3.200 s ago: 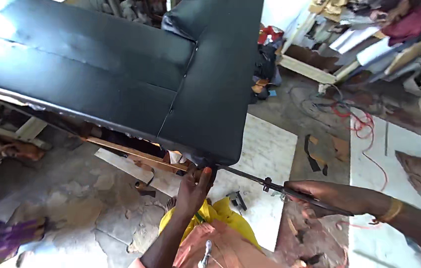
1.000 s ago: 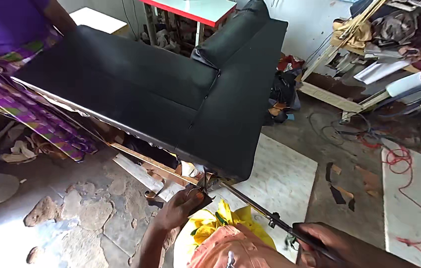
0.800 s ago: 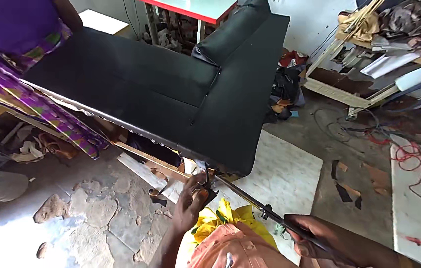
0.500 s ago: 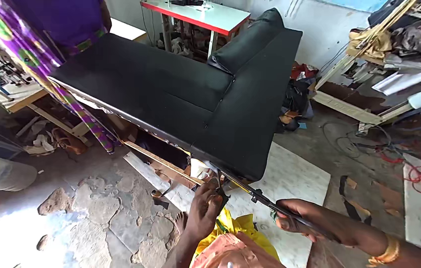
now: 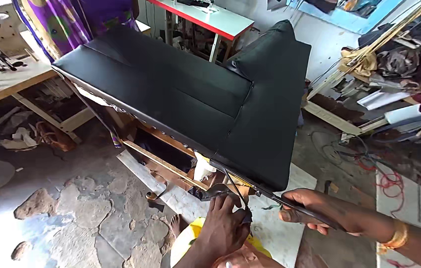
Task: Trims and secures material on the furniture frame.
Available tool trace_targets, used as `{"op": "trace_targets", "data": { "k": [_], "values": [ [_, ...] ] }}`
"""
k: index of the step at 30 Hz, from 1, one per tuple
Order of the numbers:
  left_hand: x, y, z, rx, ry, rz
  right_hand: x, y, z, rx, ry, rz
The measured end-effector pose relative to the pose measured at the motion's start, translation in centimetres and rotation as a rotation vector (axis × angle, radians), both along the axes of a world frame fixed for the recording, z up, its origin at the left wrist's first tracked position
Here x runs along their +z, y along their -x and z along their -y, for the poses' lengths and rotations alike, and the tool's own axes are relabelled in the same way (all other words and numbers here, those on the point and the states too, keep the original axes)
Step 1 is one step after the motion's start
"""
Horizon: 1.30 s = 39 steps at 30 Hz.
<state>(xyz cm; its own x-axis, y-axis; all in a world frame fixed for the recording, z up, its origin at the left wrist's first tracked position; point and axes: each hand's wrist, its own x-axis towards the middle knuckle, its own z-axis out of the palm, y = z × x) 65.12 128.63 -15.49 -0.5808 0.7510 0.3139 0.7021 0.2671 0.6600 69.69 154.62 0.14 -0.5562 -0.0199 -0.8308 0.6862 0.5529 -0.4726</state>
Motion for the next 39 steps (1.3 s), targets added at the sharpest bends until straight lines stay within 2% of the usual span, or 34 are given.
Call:
{"op": "trace_targets", "data": {
  "k": [6, 10, 12, 14, 16, 19, 21, 23, 27, 31, 36, 39],
  "values": [
    [-0.7, 2.0, 0.8, -0.177, 0.071, 0.072, 1.5, 0.1, 0.1, 0.141, -0.149, 0.002],
    [0.0, 3.3, 0.8, -0.324, 0.168, 0.127, 4.5, 0.8, 0.1, 0.229, -0.215, 0.045],
    [-0.1, 4.0, 1.2, -0.315, 0.210, 0.179, 6.0, 1.1, 0.3, 0.255, -0.273, 0.068],
    [-0.7, 5.3, 1.7, -0.208, 0.196, 0.314, 6.8, 1.1, 0.7, 0.254, -0.316, 0.095],
    [-1.7, 7.1, 1.8, -0.018, -0.018, 0.564, 7.3, 1.0, 0.9, 0.244, -0.324, 0.109],
    [-1.5, 9.0, 0.9, 0.206, -0.526, 1.120, 7.8, 0.4, 0.8, 0.201, -0.286, 0.125],
    [-0.6, 9.8, 0.3, 0.275, -0.681, 1.392, 7.6, -0.3, 0.5, 0.178, -0.264, 0.128],
    [-0.3, 10.1, -0.4, 0.298, -0.745, 1.505, 7.6, -0.3, 0.6, 0.151, -0.256, 0.136],
    [-0.1, 9.9, -1.0, 0.285, -0.839, 1.561, 6.6, 0.3, 0.6, 0.150, -0.226, 0.118],
    [0.8, 9.6, -0.9, 0.355, -0.894, 1.637, 4.9, 1.6, 0.9, 0.172, -0.174, 0.058],
    [1.1, 9.1, -0.4, 0.364, -0.917, 1.583, 3.3, 3.1, 1.9, 0.091, -0.067, 0.081],
    [0.9, 9.3, -0.2, 0.343, -0.917, 1.541, 2.1, 3.0, 2.4, 0.049, -0.093, 0.105]
  ]
}}
